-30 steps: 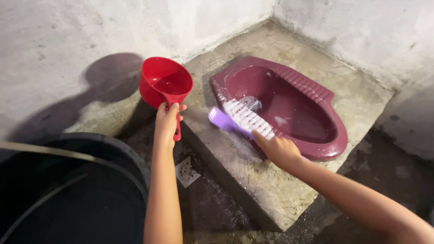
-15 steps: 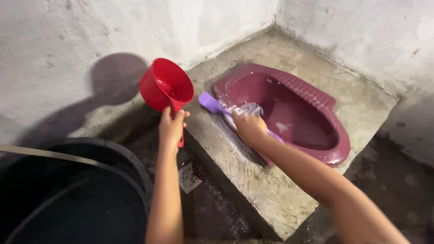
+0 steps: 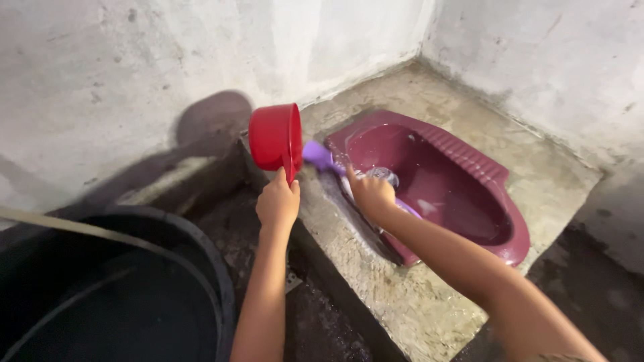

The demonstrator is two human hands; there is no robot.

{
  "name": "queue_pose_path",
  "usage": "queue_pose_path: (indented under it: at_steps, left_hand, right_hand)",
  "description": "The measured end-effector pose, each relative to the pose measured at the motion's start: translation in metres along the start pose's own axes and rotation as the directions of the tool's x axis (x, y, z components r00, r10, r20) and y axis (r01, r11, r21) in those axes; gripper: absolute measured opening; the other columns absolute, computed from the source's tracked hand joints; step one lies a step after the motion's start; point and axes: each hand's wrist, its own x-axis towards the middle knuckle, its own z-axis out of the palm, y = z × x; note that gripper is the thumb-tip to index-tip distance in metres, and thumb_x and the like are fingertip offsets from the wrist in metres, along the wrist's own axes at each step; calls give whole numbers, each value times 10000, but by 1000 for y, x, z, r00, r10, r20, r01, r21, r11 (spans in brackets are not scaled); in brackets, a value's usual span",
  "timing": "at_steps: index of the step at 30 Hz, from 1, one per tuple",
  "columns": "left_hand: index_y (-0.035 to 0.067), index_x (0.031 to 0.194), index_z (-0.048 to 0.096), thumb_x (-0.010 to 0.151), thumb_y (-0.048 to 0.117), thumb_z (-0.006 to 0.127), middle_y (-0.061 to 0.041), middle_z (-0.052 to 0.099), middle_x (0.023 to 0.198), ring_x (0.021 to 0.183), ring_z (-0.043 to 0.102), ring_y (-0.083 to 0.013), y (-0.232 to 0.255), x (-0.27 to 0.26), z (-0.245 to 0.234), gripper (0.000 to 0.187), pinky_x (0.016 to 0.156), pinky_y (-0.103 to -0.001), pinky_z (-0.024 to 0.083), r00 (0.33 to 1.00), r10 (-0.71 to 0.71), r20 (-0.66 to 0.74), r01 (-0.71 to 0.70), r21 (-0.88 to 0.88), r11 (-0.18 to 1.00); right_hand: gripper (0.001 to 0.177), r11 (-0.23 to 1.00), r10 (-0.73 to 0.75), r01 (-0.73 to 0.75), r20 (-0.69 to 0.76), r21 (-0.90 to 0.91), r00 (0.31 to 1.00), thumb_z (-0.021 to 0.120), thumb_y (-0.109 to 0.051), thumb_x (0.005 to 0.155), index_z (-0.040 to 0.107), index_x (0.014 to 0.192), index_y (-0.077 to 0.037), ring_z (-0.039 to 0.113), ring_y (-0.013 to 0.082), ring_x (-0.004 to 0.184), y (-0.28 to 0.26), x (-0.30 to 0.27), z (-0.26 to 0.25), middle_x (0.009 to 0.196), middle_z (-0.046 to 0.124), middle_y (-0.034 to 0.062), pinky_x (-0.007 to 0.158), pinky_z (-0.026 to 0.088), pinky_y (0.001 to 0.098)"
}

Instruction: The person pours a cleaning liquid from a pouch into a squat toilet, then uses a purple brush and a red scoop to scrub the toilet bowl with water. The person repeatedly scoops water and scrubs the interior surfaces of the toilet.

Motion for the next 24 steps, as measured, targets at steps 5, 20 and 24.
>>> queue_pose_path:
  at_steps: [5,20,24]
  left_hand:
    - [109,1214,619,934,217,606,-145,728,1045,917,720,-388,4,-5,7,300,734,-531,574,985,132,-114,-116,141,983]
    - [142,1324,594,917,197,646,-121,709,1084,967,701,-368,18,-5,-4,414,724,-520,572,983,142,-113,-130,109,986]
    - [125,1303,599,924,223,663,-107,713,1107,997,697,-364,13,-5,1,396,770,-521,566,985,135,-104,-129,64,990]
  right_hand:
    - [719,999,-43,44,125,-3,991,550,-150,944,244,1593,-120,745,255,681,-2,-62,-8,808,728,107,558,618,418]
    - [795,998,-68,65,151,21,986,590,-111,903,218,1605,-134,732,241,647,10,-91,-18,772,720,109,518,605,399]
    - [639,999,2,-6,-138,-31,990,564,-112,912,382,1524,-134,735,272,613,6,9,-1,723,717,102,500,601,435]
